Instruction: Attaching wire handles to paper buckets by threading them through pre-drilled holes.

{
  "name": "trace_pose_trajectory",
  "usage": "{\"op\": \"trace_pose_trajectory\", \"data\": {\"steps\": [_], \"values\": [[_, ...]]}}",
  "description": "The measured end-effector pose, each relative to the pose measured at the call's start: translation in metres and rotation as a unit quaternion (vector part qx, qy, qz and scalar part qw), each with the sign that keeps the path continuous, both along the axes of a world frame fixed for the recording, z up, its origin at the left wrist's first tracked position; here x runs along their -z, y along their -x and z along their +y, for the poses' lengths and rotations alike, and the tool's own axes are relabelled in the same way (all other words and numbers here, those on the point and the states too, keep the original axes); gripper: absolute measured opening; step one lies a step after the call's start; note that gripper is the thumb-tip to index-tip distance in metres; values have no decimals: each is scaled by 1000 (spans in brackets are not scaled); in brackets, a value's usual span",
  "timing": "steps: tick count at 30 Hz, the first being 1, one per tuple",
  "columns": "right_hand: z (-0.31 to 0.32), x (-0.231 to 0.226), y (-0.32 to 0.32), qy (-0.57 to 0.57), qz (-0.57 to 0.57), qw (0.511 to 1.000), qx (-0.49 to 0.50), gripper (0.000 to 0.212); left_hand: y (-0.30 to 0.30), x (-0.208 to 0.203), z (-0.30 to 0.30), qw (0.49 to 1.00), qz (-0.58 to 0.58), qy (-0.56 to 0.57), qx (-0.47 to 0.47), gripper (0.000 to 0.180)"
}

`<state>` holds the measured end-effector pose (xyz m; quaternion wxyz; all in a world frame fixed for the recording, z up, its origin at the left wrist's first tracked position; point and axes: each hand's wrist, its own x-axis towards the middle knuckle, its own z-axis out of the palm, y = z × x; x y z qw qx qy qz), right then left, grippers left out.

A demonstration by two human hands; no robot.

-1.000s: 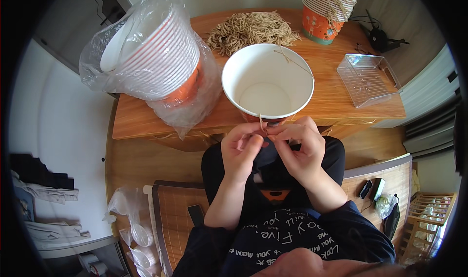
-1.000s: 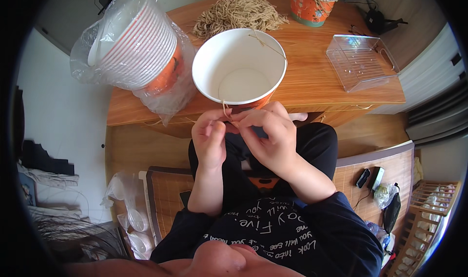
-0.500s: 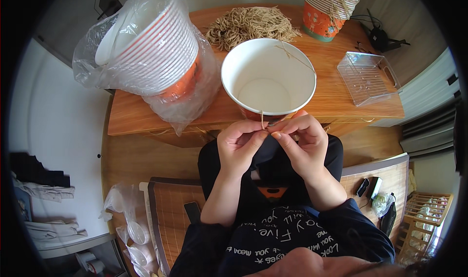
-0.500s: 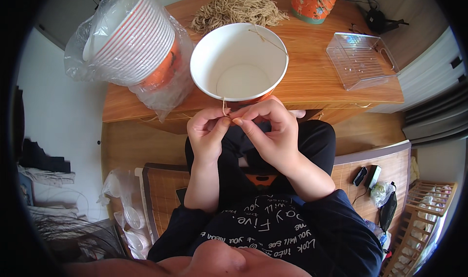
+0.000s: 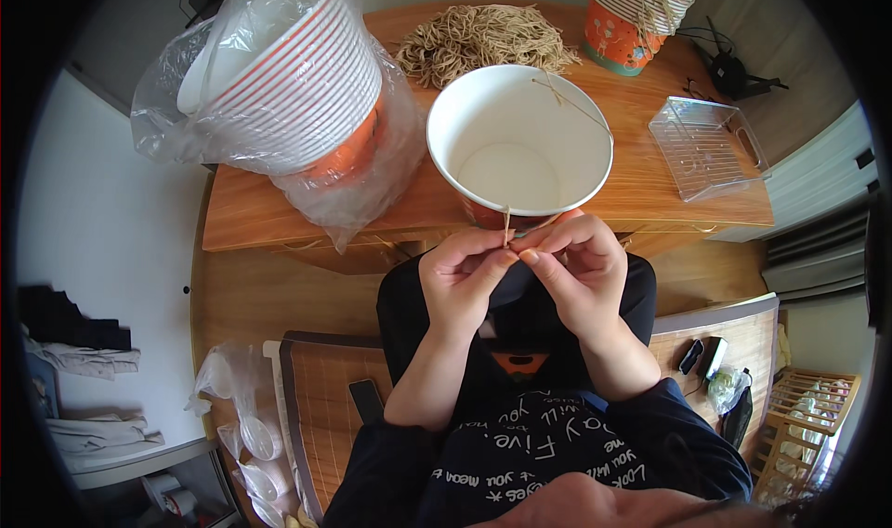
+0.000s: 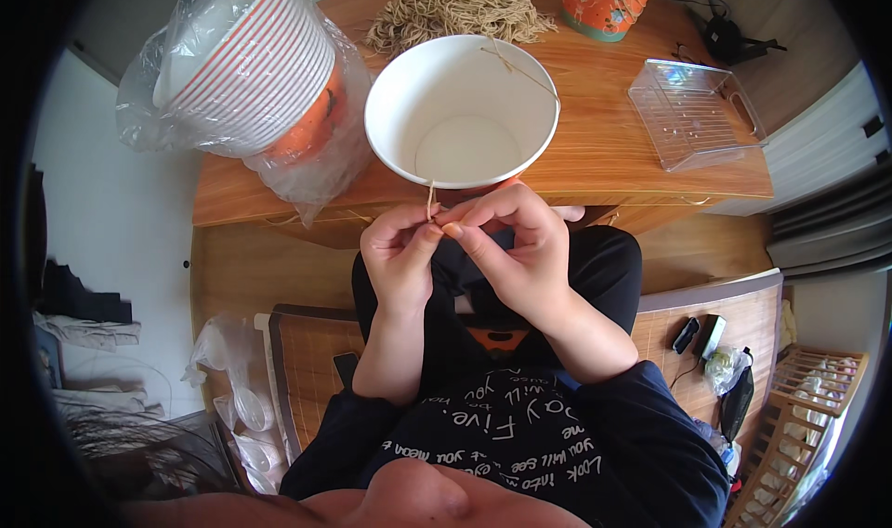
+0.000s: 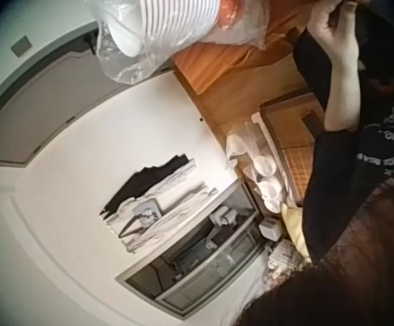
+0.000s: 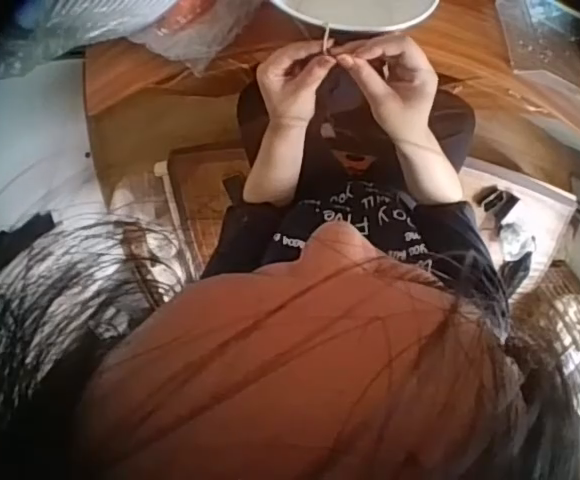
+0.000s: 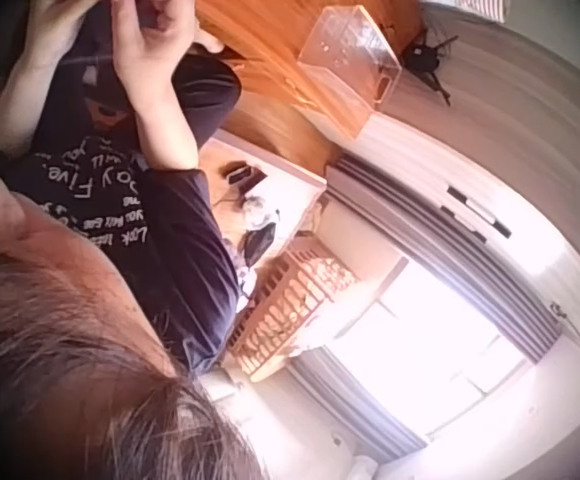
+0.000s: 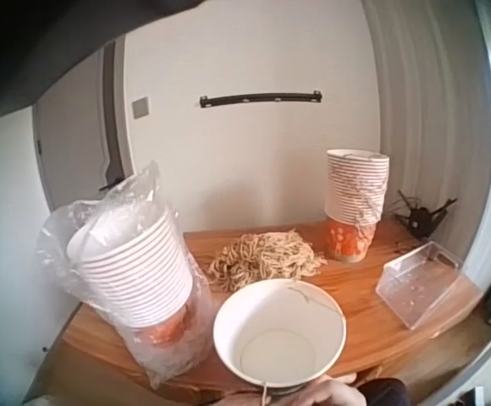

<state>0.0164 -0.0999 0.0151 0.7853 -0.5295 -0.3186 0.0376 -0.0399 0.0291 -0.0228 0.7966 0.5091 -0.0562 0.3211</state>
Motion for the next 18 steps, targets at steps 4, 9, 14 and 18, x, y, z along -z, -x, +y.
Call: {"op": "trace_pose_trajectory", "data": {"steps": [4,9,14,18], "values": [[-1,1,0,25,-37,999,24,14,1,0,0,1000,17,3,-7,16],[-4,-9,-3,144,-207,962,102,22,1,2,0,1000,9,24,3,16],[0,-14,-4,159,-320,909,214,30,0,-8,-6,998,2,56,-16,10],[3,-17,-5,166,-335,896,239,33,3,-14,-6,998,27,38,-45,9]]}}
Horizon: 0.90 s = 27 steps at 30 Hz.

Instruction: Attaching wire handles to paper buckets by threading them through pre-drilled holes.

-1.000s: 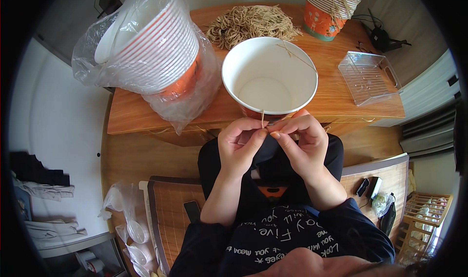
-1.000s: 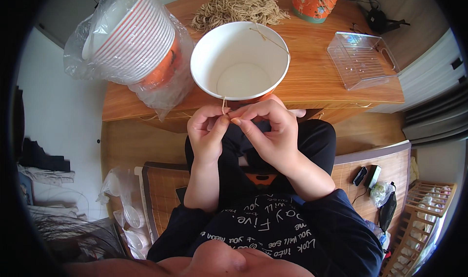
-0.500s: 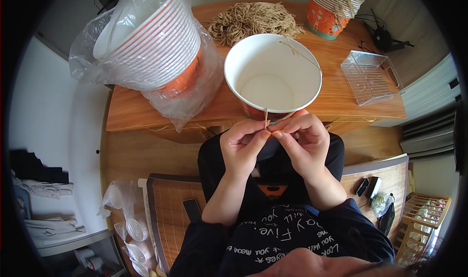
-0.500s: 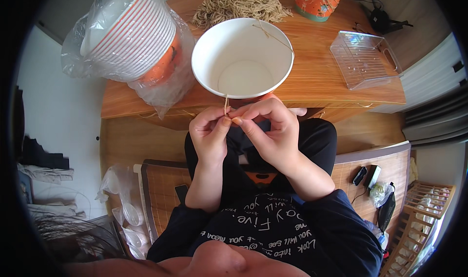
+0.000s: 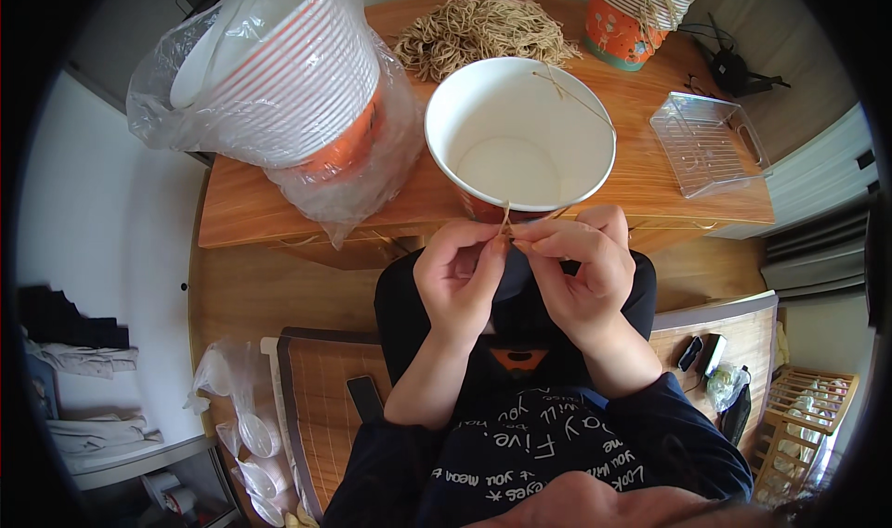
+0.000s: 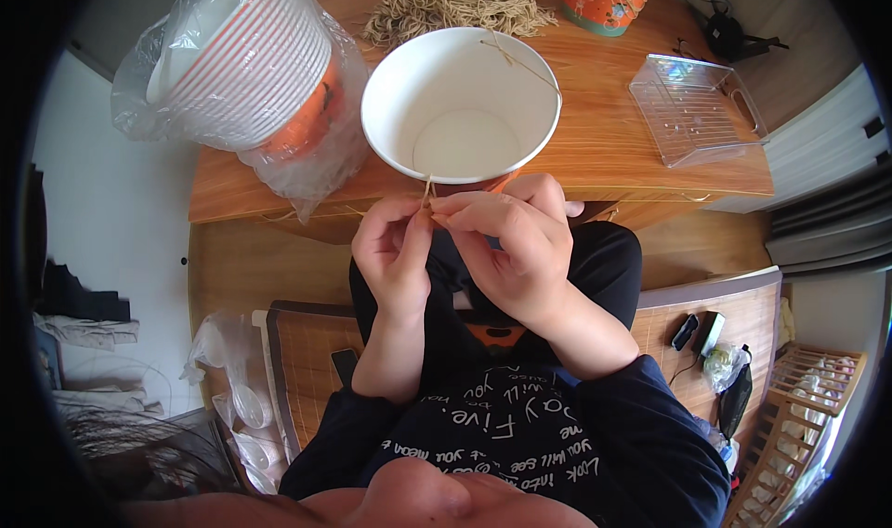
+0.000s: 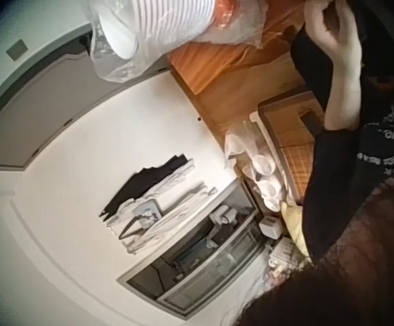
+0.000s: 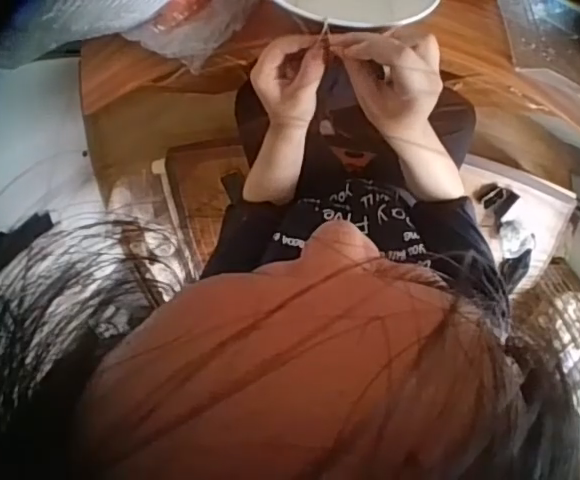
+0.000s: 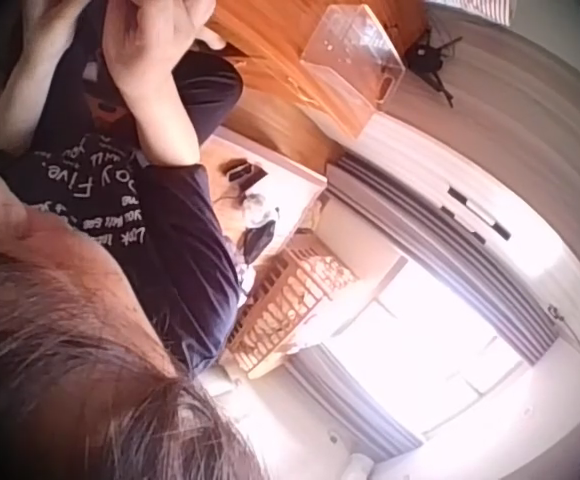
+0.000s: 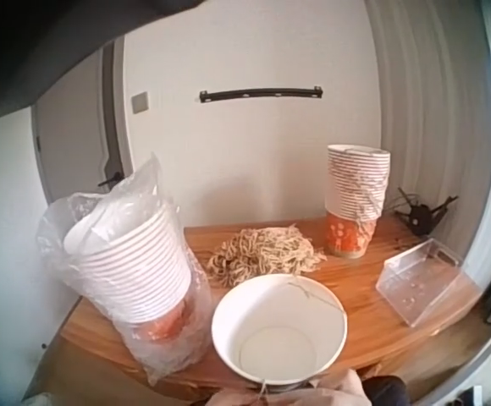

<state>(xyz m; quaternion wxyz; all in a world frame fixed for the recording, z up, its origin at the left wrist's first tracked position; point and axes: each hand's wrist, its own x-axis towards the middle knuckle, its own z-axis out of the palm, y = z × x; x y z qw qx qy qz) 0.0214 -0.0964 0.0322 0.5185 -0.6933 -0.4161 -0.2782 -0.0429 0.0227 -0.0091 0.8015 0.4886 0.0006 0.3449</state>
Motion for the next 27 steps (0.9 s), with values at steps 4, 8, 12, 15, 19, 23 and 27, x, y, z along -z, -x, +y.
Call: {"op": "trace_pose_trajectory", "data": {"steps": [4,8,12,15,19,23,27], "values": [[4,-5,-3,2,-37,999,5,33,0,-2,2,981,11,-152,-117,12],[5,-8,-7,16,-59,998,-2,31,-3,-5,4,971,-3,-187,-149,14],[6,-12,-9,28,-62,998,0,30,-4,-9,5,964,1,-208,-168,15],[7,-16,-9,45,-57,997,0,30,-5,-13,8,949,-13,-249,-195,15],[6,-15,-11,53,-60,997,9,29,-4,-13,9,949,-6,-255,-188,14],[6,-13,-11,48,-64,997,14,28,-6,-11,5,991,-27,-97,-83,11],[5,-12,-8,61,-84,993,49,27,-1,-17,7,1000,8,-22,-2,10]]}}
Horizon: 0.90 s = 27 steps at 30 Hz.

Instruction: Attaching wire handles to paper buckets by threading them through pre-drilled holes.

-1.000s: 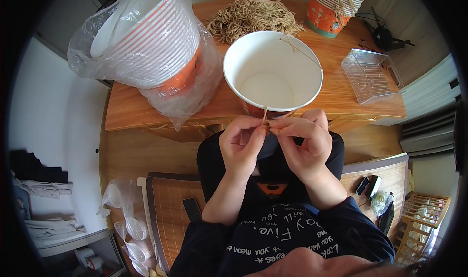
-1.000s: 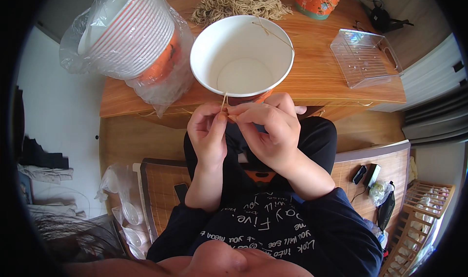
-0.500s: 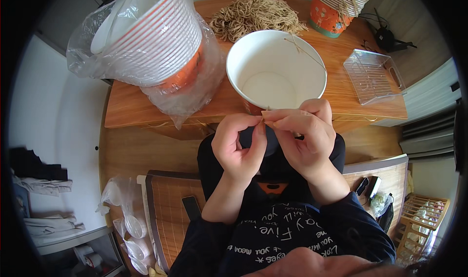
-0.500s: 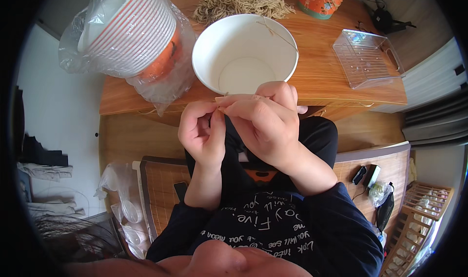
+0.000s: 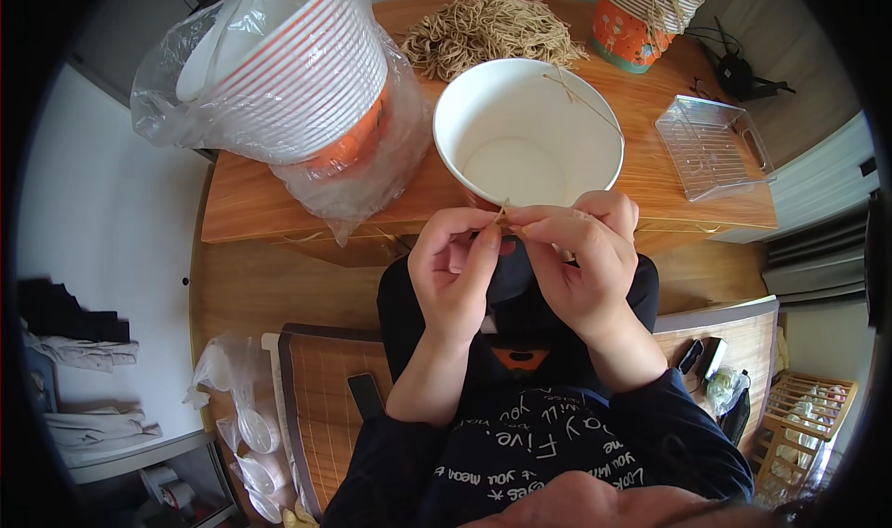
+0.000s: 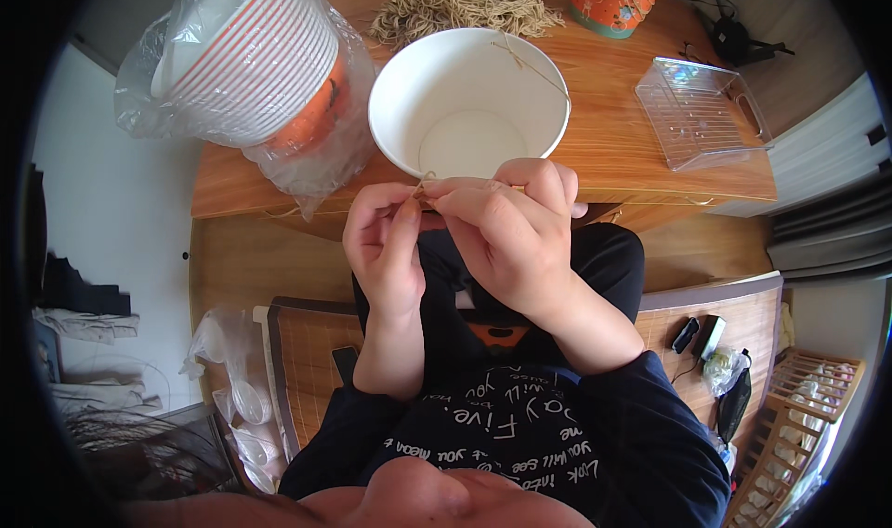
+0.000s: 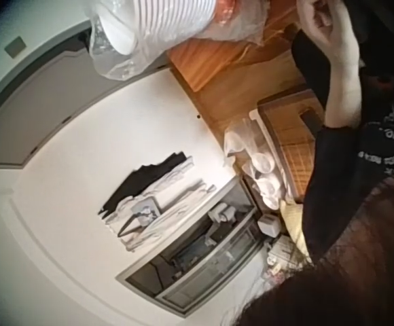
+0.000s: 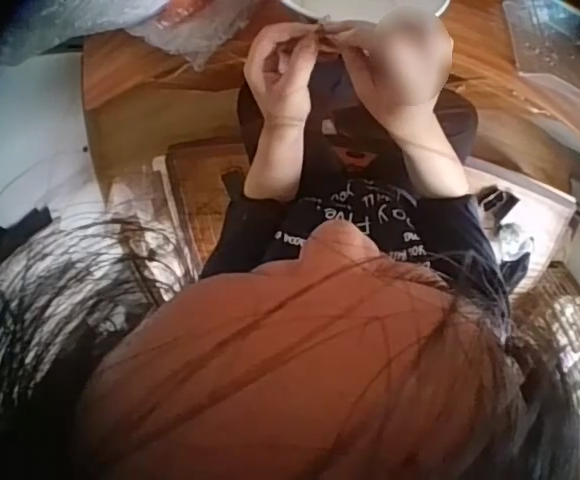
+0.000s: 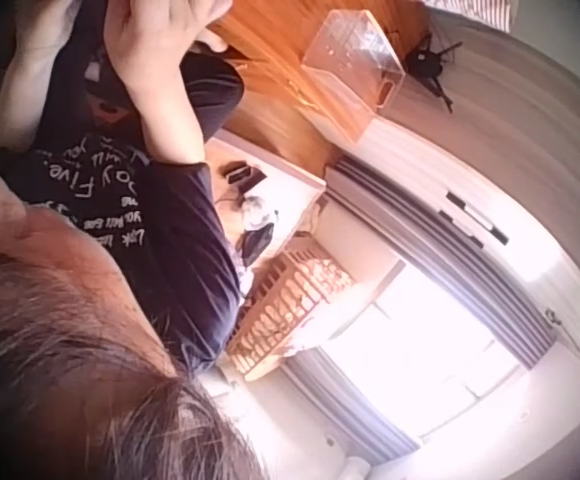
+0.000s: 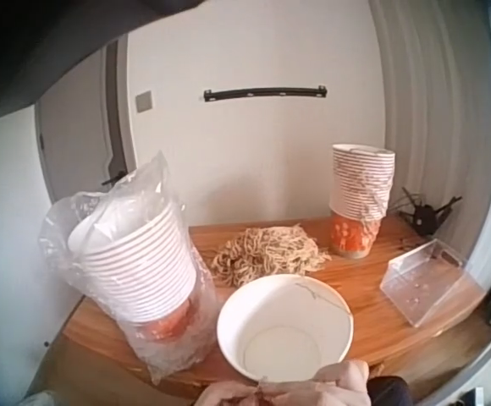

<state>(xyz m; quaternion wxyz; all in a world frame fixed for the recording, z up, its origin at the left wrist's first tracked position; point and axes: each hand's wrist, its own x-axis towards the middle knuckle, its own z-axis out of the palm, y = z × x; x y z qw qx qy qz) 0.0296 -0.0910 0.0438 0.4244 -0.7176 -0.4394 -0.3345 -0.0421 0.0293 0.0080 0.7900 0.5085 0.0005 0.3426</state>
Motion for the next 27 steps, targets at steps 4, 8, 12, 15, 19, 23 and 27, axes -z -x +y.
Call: {"op": "trace_pose_trajectory", "data": {"steps": [4,8,12,15,19,23,27], "values": [[-1,0,2,14,-8,1000,19,26,-1,0,1,998,-6,49,44,10],[-1,0,2,6,-4,1000,15,26,-4,6,-3,999,-9,37,16,9],[-2,1,-1,0,-7,1000,9,27,-6,8,-8,999,5,-15,-36,10],[0,-1,-2,-2,-20,1000,-4,29,-6,13,-7,991,4,-102,-90,13],[3,-4,-6,3,-27,999,-19,28,-5,14,-5,978,7,-172,-121,17],[6,-7,-8,14,-23,999,-41,27,-5,10,-2,962,-4,-228,-149,18],[6,-10,-10,23,-18,998,-47,26,-5,9,-2,969,6,-210,-130,16]]}}
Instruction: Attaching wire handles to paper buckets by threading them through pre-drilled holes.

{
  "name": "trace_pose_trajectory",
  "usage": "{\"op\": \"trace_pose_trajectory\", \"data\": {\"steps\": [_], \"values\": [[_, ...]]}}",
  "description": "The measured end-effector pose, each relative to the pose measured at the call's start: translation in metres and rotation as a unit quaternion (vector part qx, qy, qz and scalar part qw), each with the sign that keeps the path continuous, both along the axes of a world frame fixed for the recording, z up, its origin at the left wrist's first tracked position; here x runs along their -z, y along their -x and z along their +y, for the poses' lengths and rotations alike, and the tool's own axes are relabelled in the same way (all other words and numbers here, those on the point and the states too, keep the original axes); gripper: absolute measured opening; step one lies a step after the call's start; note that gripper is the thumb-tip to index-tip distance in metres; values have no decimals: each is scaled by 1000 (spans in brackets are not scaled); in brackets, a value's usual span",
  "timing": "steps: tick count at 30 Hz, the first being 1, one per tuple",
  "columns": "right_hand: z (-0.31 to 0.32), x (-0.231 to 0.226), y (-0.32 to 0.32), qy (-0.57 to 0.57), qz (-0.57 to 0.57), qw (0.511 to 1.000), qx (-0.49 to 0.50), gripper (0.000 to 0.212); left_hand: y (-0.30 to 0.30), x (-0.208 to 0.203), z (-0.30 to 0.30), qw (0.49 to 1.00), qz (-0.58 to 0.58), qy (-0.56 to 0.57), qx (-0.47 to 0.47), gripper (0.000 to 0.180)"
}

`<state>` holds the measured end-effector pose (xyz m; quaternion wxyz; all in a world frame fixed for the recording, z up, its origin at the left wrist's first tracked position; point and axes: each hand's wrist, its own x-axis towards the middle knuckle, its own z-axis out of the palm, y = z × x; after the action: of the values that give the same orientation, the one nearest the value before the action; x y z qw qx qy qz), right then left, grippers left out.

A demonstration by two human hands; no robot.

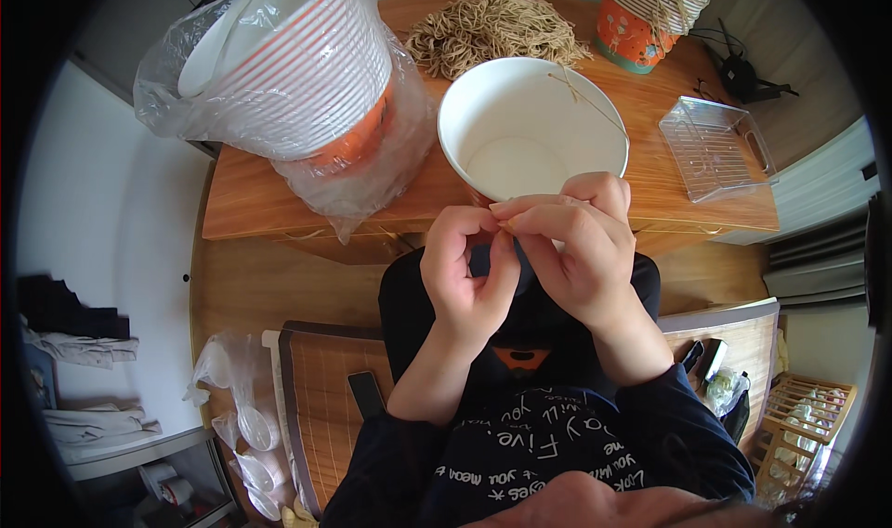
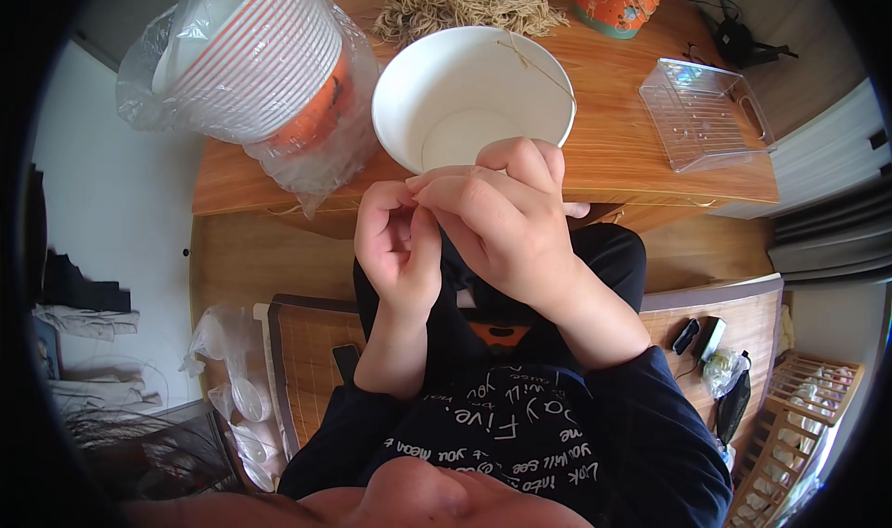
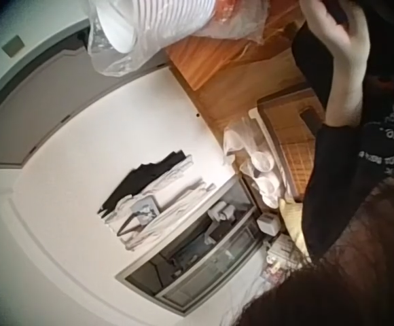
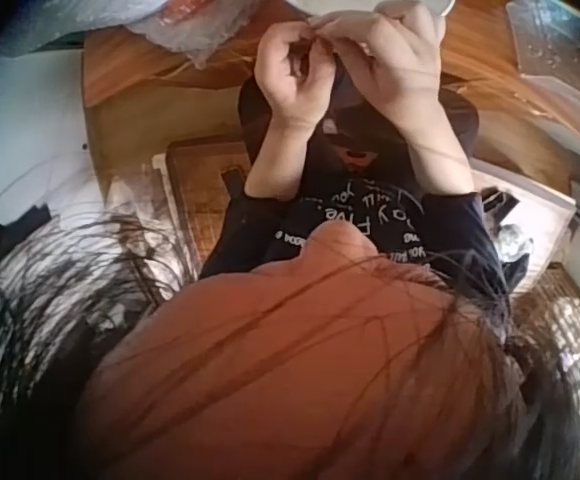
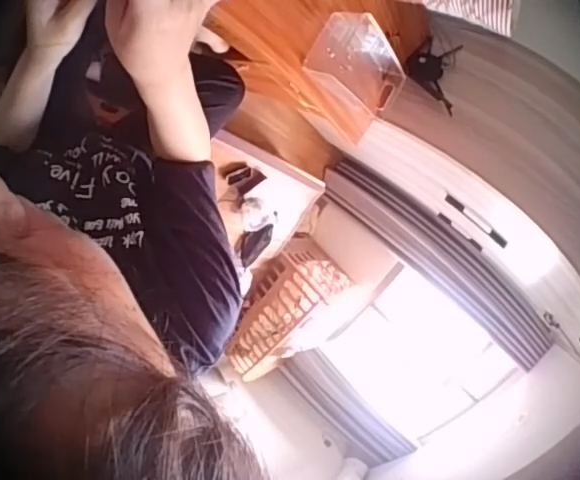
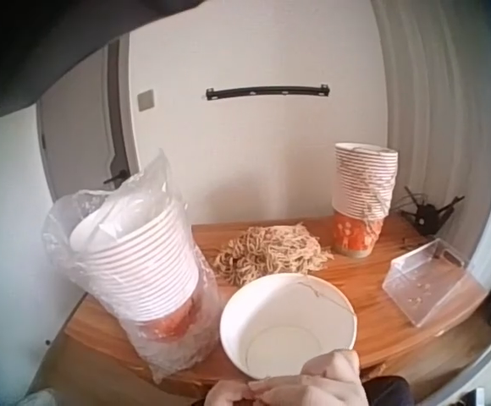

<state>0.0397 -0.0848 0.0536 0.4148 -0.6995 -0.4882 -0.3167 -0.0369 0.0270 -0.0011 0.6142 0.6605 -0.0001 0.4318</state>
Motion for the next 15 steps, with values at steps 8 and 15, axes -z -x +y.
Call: {"op": "trace_pose_trajectory", "data": {"steps": [8,15], "values": [[-7,-2,-6,-18,13,1000,-5,28,-3,4,-2,988,-19,121,95,10],[-16,6,5,-15,-1,999,47,33,1,-5,-5,964,-13,223,146,6]]}}
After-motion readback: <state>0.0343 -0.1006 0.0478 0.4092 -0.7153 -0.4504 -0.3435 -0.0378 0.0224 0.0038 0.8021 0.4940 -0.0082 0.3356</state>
